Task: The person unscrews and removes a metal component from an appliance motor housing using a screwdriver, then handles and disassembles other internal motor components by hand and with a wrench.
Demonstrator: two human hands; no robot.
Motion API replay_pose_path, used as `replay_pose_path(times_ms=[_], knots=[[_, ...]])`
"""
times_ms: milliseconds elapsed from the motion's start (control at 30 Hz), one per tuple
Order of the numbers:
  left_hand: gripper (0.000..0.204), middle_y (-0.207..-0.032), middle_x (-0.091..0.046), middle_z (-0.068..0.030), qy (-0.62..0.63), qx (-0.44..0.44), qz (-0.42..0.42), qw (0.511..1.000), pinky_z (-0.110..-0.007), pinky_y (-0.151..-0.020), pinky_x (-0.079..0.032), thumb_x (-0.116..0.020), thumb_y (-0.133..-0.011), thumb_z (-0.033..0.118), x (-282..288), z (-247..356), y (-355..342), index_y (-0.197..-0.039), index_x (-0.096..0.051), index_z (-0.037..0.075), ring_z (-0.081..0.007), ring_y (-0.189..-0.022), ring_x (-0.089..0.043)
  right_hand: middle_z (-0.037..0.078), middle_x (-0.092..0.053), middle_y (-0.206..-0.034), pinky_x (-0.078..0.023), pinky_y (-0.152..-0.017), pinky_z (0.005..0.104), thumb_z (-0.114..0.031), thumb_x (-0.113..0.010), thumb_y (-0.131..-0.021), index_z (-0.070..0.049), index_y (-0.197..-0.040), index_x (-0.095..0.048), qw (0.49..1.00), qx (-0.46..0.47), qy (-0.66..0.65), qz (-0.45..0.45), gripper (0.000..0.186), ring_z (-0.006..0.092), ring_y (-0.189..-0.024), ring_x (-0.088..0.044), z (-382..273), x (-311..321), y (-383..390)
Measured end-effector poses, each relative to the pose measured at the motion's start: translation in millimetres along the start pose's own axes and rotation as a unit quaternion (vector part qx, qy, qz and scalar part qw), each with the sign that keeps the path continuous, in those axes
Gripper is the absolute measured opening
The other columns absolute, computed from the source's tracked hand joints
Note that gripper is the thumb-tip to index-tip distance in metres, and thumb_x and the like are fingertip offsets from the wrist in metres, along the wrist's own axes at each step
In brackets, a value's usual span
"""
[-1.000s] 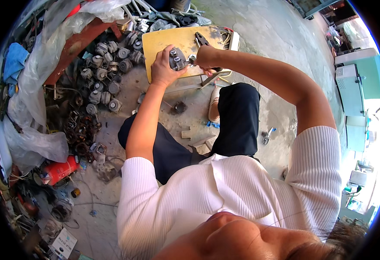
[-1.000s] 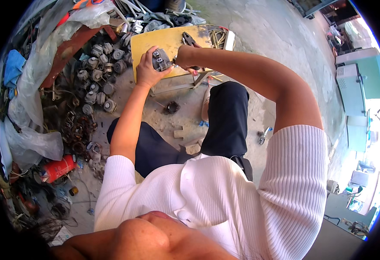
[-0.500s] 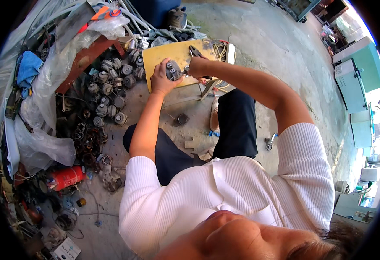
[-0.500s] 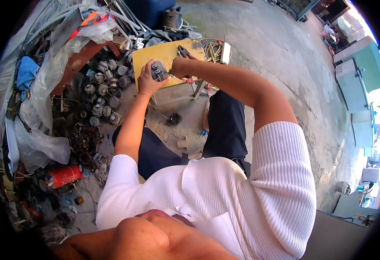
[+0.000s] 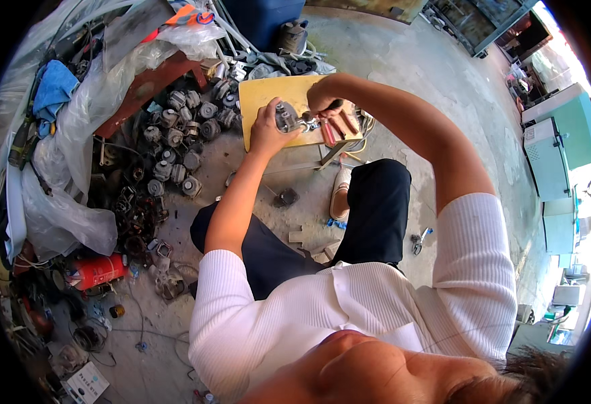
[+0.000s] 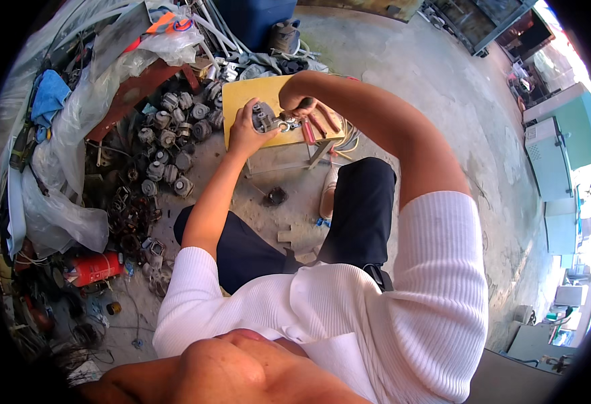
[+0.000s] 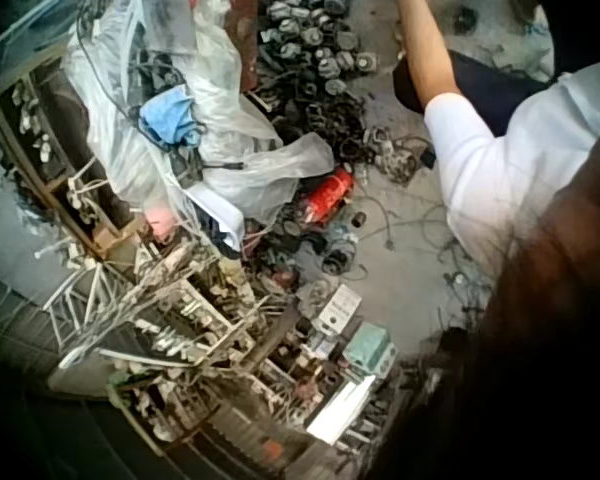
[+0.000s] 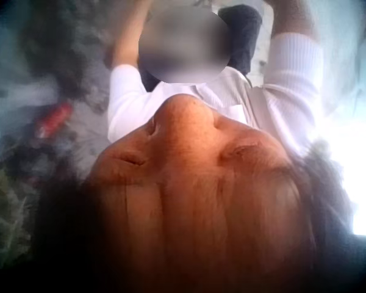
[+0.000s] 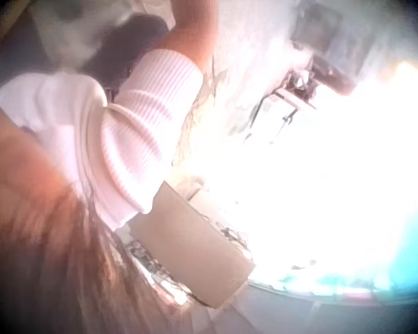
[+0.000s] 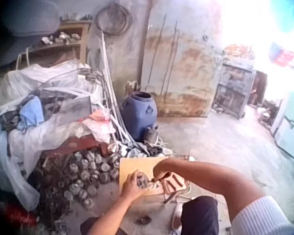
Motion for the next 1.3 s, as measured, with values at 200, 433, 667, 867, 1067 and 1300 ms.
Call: replay_pose_path(times_ms=[200,433,667,867,1067,1300], knots=[[0.091,-0.122,-0.057,-0.0191,-0.033,0.006,0.003,0.999,-0.046,-0.089,-0.053,-0.089,-0.064,0.038,5.3,-7.7,6.0,-0.139,-0.043,0.015,-0.0395,-0.109,-0.060,0.002,-0.056,-0.058,-0.040,-0.042,0.0289,-0.016,-0.054,-0.090,-0.009,-0.070,-0.060,0.977,0.133,0.130,0.101,0.021,0.0128,-0.044,-0.050,-3.4,-10.1,15.3],[0.091,-0.126,-0.056,-0.0151,0.023,-0.015,-0.072,0.997,-0.046,-0.095,-0.051,-0.089,-0.065,0.031,8.9,-13.8,0.7,-0.142,-0.041,0.021,-0.0363,-0.116,-0.059,-0.004,-0.054,-0.069,-0.042,-0.044,0.0194,-0.008,-0.053,-0.094,-0.012,-0.111,-0.060,0.993,0.082,-0.045,-0.067,0.019,0.0033,-0.052,-0.049,-5.4,-6.3,31.4],[0.093,-0.128,-0.056,-0.0146,0.017,0.001,-0.089,0.996,-0.044,-0.096,-0.051,-0.090,-0.064,0.030,4.4,-7.3,-1.0,-0.143,-0.041,0.022,-0.0350,-0.117,-0.059,0.003,-0.062,-0.069,-0.049,-0.051,0.0260,-0.009,-0.050,-0.093,-0.003,-0.087,-0.061,0.975,-0.110,0.094,-0.169,0.013,0.0099,-0.053,-0.056,-24.5,7.5,-2.8],[0.093,-0.125,-0.057,-0.0137,-0.004,-0.023,-0.075,0.997,-0.045,-0.094,-0.051,-0.089,-0.064,0.033,5.9,-12.2,0.2,-0.143,-0.040,0.023,-0.0342,-0.115,-0.060,0.008,-0.070,-0.079,-0.056,-0.058,0.0326,-0.004,-0.056,-0.089,0.000,-0.083,-0.066,0.950,-0.082,0.298,0.043,0.013,0.0168,-0.063,-0.066,-68.5,29.7,22.1],[0.092,-0.125,-0.054,-0.0154,-0.025,0.050,-0.072,0.996,-0.045,-0.097,-0.049,-0.088,-0.067,0.034,3.6,-1.5,5.5,-0.144,-0.039,0.021,-0.0358,-0.116,-0.058,0.014,-0.069,-0.082,-0.057,-0.057,0.0371,-0.012,-0.053,-0.093,0.007,-0.087,-0.067,0.938,0.060,0.246,0.236,0.024,0.0201,-0.068,-0.069,-57.9,56.2,48.5],[0.096,-0.132,-0.049,-0.0172,0.013,-0.043,-0.089,0.995,-0.045,-0.105,-0.044,-0.086,-0.068,0.031,17.6,-10.7,4.7,-0.148,-0.035,0.020,-0.0379,-0.125,-0.050,0.003,-0.062,-0.084,-0.048,-0.053,0.0266,-0.014,-0.048,-0.101,-0.001,-0.139,-0.051,0.907,0.285,-0.180,0.252,0.041,0.0095,-0.061,-0.056,11.0,11.8,62.3]])
Point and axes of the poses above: each hand's wrist, its own y-axis away from the middle knuckle, its own x-axis out of the back of the hand, z = x × y, the point moved 5 cm from there along -y, towards the middle knuckle
